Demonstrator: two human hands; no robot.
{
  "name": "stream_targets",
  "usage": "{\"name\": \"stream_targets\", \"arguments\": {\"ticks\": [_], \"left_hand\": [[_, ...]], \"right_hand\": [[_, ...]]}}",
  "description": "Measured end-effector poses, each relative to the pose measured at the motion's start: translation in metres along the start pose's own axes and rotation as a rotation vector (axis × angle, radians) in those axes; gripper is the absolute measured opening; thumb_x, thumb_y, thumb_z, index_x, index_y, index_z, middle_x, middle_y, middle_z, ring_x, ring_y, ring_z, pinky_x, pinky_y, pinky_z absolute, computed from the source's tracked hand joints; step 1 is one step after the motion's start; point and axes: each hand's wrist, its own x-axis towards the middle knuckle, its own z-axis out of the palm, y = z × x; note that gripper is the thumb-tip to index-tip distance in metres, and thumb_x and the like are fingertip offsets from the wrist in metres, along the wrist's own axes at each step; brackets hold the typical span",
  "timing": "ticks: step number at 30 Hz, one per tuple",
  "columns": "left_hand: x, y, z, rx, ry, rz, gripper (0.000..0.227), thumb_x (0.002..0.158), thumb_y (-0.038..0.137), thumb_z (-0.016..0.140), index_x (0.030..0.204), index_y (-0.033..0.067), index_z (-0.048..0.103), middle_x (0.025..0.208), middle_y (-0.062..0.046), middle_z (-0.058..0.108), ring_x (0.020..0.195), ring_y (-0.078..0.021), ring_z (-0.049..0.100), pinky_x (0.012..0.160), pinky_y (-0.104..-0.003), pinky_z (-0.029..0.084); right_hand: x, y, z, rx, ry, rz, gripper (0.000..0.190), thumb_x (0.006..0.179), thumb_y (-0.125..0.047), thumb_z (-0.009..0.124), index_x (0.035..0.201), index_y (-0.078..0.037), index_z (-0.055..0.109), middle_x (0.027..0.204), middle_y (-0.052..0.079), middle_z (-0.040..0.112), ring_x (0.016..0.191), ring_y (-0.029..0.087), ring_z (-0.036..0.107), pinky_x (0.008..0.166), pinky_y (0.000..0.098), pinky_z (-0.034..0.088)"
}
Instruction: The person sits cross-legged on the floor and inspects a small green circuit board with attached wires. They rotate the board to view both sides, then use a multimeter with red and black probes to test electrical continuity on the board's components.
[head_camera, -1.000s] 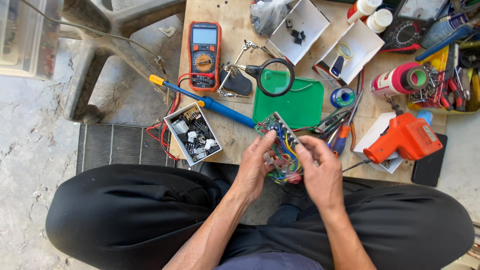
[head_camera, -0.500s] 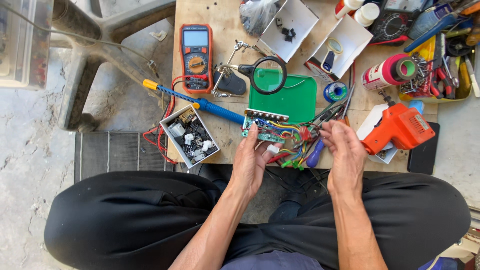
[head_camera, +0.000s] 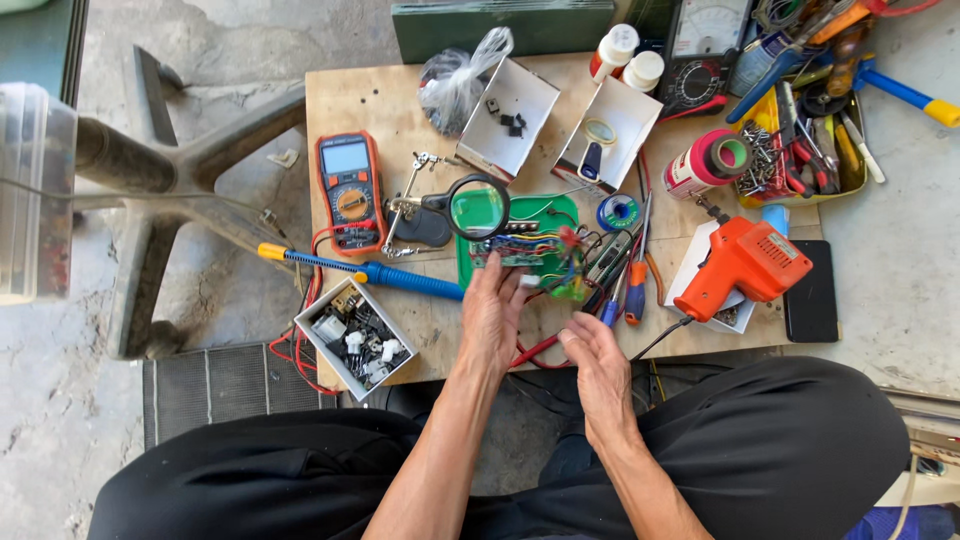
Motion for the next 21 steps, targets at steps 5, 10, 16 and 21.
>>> {"name": "stream_targets", "arguments": {"ticks": [5,10,16,21], "left_hand": [[-0.048,0.037,0.002,0.206,0.046,0.015,0.108,0.098,0.022,0.073,0.176,0.0018,0.003,0.181,-0.029,0.031,0.161,-0.0423,0.048,0.133,-0.048,0.039],[-0.079,0.061,-0.025,0.407,0.092,0.201,0.084,0.103,0.028,0.065,0.173,0.0007,0.028,0.154,-0.026,0.057,0.128,-0.0328,0.066,0.112,-0.042,0.056],[-0.1,0.022,-0.048,1.05,0.311,0.176,0.047,0.11,0.047,0.057,0.101,0.0116,0.086,0.084,-0.007,0.086,0.078,-0.0155,0.077,0.079,-0.03,0.058],[-0.071,-0.016,-0.063,1.517,0.21,0.261,0.036,0.103,0.04,0.063,0.135,0.0252,0.074,0.118,0.005,0.081,0.108,-0.0184,0.077,0.093,-0.04,0.056]], "right_hand": [[-0.002,-0.009,0.002,0.078,-0.034,0.007,0.047,0.103,-0.012,0.066,0.148,0.0,0.068,0.138,0.021,0.08,0.106,0.027,0.081,0.096,0.034,0.061],[-0.011,-0.018,0.001,0.309,0.035,-0.082,0.03,0.107,-0.014,0.069,0.128,0.006,0.072,0.082,0.017,0.074,0.054,0.017,0.06,0.055,0.0286,0.044],[-0.032,-0.038,-0.001,0.157,0.084,-0.083,0.033,0.104,-0.022,0.068,0.078,-0.002,0.072,0.057,0.007,0.062,0.057,0.017,0.059,0.073,0.0308,0.048],[-0.01,0.019,-0.005,-0.025,-0.168,0.028,0.071,0.09,-0.008,0.074,0.159,-0.011,0.056,0.152,0.018,0.07,0.138,0.024,0.069,0.116,0.0344,0.054]]}}
